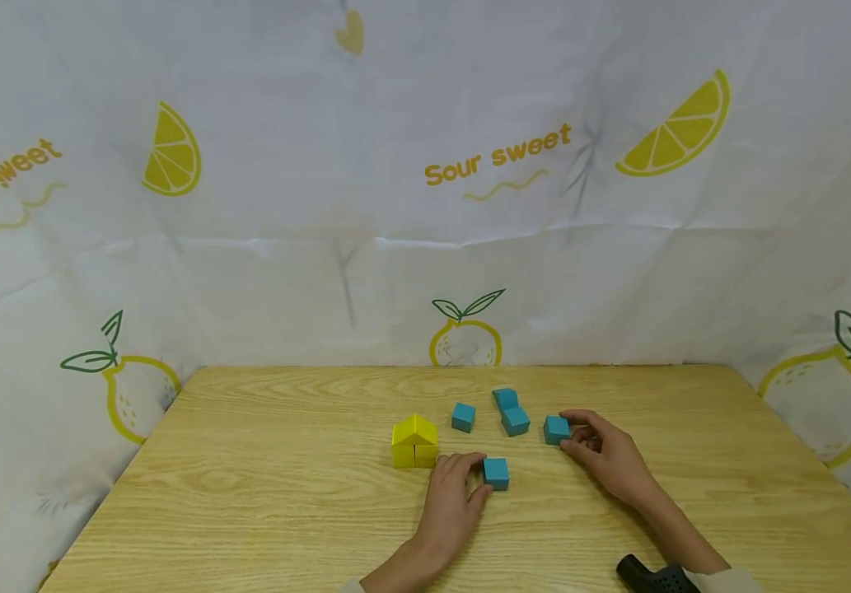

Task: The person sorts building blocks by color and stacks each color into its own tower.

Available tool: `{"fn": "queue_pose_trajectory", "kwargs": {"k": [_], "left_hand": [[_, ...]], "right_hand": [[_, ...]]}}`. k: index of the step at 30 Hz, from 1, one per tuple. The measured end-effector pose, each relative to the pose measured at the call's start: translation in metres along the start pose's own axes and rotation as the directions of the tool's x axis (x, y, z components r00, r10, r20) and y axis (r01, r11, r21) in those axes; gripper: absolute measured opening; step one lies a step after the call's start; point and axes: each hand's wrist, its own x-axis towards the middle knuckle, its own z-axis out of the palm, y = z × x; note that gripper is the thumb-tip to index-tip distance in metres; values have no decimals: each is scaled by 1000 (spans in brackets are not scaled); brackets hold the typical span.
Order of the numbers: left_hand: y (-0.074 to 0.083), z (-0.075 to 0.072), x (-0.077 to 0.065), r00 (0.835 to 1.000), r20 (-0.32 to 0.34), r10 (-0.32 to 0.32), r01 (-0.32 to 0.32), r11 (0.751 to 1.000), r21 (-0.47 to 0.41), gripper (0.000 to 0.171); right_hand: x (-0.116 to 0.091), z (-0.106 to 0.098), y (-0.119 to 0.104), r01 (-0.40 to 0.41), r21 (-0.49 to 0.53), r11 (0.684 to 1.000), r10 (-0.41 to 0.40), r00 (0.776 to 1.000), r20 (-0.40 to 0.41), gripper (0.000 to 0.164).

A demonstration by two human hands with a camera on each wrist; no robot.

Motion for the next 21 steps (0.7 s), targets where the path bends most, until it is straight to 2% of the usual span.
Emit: {"fn": "queue_pose_trajectory", "kwargs": {"k": [11, 21], "left_hand": [[0, 1, 0, 1000, 3, -7, 7, 1000, 3, 35], [0, 0, 0, 1000, -4, 5, -5, 1000, 0, 35]], "right_hand": [[-2, 0, -6, -44, -5, 999, 44, 999, -23, 39], [-9, 7, -18, 28, 134, 991, -25, 999, -29, 40]]}}
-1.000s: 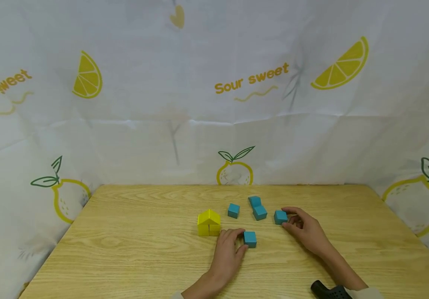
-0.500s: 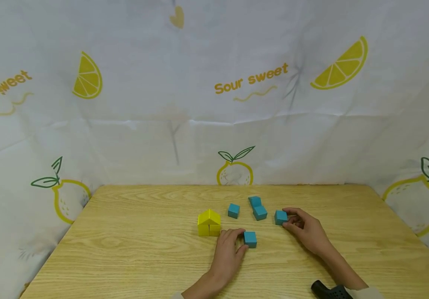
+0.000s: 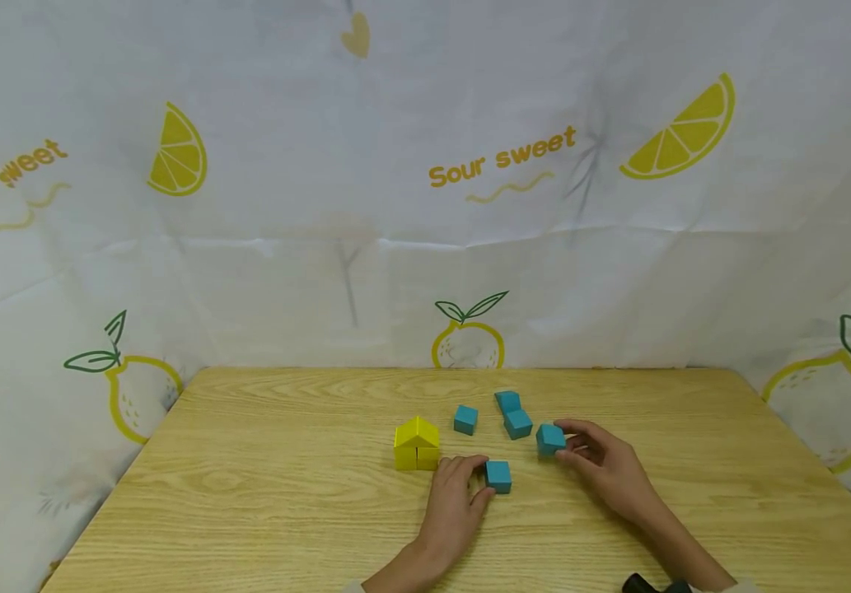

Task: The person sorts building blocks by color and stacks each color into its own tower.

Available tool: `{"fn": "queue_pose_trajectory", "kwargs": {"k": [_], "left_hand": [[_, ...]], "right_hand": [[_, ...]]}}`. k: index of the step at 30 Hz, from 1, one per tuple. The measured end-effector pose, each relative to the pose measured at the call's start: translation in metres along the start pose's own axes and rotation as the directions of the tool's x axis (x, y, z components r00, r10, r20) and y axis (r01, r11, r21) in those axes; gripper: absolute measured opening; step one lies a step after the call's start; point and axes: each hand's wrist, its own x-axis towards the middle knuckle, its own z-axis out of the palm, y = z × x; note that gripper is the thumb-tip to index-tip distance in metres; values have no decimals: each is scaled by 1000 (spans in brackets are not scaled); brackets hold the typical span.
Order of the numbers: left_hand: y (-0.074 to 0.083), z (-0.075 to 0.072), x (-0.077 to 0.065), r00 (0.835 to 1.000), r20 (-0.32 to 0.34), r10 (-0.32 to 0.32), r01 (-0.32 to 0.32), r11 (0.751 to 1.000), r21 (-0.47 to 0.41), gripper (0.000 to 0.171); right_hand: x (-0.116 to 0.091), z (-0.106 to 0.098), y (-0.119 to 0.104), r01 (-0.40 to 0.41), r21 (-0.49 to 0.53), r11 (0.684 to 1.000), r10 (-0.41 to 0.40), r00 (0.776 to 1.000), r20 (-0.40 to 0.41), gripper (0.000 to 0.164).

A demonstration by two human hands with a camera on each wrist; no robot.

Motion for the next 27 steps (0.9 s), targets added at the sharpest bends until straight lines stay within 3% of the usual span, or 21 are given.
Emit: {"fn": "queue_pose_trajectory", "kwargs": {"k": [10, 22, 27], "left_hand": [[0, 0, 0, 999, -22, 27, -27, 999, 18, 35], [1, -1, 0, 1000, -20, 22, -22, 999, 23, 35], [0, 0, 0, 1000, -7, 13, -12, 1000, 27, 35]], "right_hand": [[-5, 8, -9, 81, 87, 993, -86, 995, 53, 39], [-9, 19, -14, 121, 178, 977, -146, 980, 136, 39], [-10, 22, -13, 98, 205, 974, -133, 977, 165, 38]]}}
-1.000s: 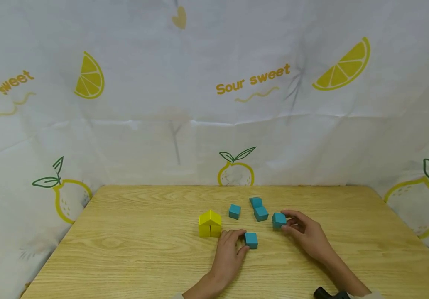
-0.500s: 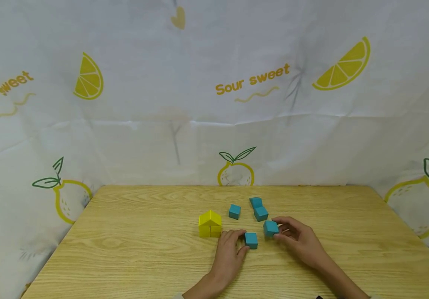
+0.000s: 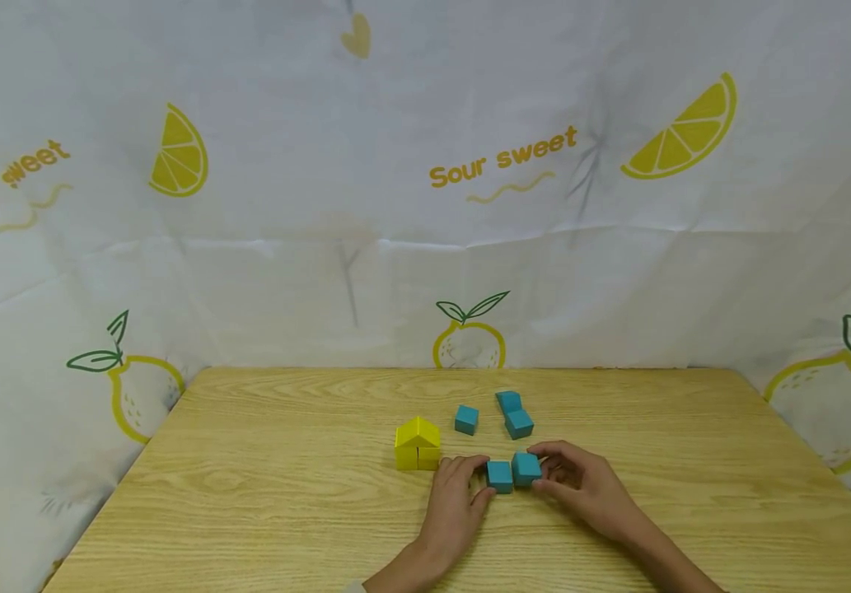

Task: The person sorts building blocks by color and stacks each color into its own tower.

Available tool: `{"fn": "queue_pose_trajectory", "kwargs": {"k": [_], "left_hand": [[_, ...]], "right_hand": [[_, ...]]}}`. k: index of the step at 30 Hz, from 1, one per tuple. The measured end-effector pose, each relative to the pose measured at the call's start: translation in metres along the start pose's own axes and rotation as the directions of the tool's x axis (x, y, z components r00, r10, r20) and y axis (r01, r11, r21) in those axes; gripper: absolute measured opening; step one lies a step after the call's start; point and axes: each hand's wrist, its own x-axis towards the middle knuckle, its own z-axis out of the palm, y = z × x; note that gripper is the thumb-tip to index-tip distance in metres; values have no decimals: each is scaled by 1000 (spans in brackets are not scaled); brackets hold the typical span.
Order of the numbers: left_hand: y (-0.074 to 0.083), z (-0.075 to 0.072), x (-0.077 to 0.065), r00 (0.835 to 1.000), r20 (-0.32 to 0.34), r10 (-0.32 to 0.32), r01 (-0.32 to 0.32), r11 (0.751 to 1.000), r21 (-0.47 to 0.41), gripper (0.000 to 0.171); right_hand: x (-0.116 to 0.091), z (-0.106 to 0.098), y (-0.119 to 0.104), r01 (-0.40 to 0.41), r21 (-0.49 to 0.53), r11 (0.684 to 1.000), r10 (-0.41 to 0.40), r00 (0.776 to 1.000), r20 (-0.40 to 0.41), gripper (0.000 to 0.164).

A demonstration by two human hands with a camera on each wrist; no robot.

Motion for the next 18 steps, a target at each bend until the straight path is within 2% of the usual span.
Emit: {"fn": "queue_pose_trajectory", "kwargs": {"k": [18], "left_hand": [[1, 0, 1, 1000, 5, -19, 19, 1000, 11, 35]], "right_hand": [[0, 1, 2, -12, 22, 1000, 10, 996, 86, 39]]}}
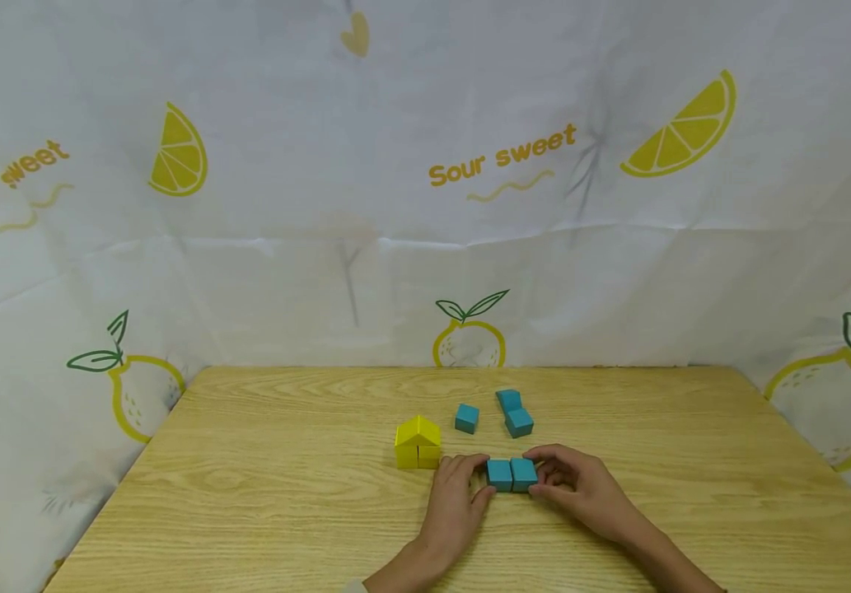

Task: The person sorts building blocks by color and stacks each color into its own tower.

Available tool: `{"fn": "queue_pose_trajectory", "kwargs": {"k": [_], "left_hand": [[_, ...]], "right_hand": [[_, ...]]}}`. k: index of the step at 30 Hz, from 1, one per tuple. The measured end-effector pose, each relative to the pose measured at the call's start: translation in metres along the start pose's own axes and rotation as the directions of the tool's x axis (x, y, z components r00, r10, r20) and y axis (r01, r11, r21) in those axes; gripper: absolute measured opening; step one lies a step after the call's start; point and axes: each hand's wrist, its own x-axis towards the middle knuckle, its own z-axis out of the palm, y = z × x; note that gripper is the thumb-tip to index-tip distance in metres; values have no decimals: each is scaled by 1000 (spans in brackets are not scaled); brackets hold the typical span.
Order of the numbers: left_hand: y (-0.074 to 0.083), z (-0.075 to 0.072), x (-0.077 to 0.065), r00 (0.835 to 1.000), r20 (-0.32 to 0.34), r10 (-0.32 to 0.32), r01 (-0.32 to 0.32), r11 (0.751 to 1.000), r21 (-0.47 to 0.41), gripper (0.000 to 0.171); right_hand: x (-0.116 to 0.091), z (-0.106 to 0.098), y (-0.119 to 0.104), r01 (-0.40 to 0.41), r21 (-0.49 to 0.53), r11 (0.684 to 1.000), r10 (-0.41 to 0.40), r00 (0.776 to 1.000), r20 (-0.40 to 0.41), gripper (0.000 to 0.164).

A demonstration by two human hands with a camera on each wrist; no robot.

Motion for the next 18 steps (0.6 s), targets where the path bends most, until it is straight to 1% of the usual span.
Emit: {"fn": "queue_pose_trajectory", "kwargs": {"k": [9, 18], "left_hand": [[1, -1, -1, 1000, -10, 20, -20, 1000, -15, 34], [1, -1, 0, 1000, -6, 18, -18, 1000, -17, 35]], "right_hand": [[0, 1, -2, -24, -15, 1000, 24, 1000, 11, 39], [0, 1, -2, -12, -41, 999, 13, 1000, 12, 39]]}}
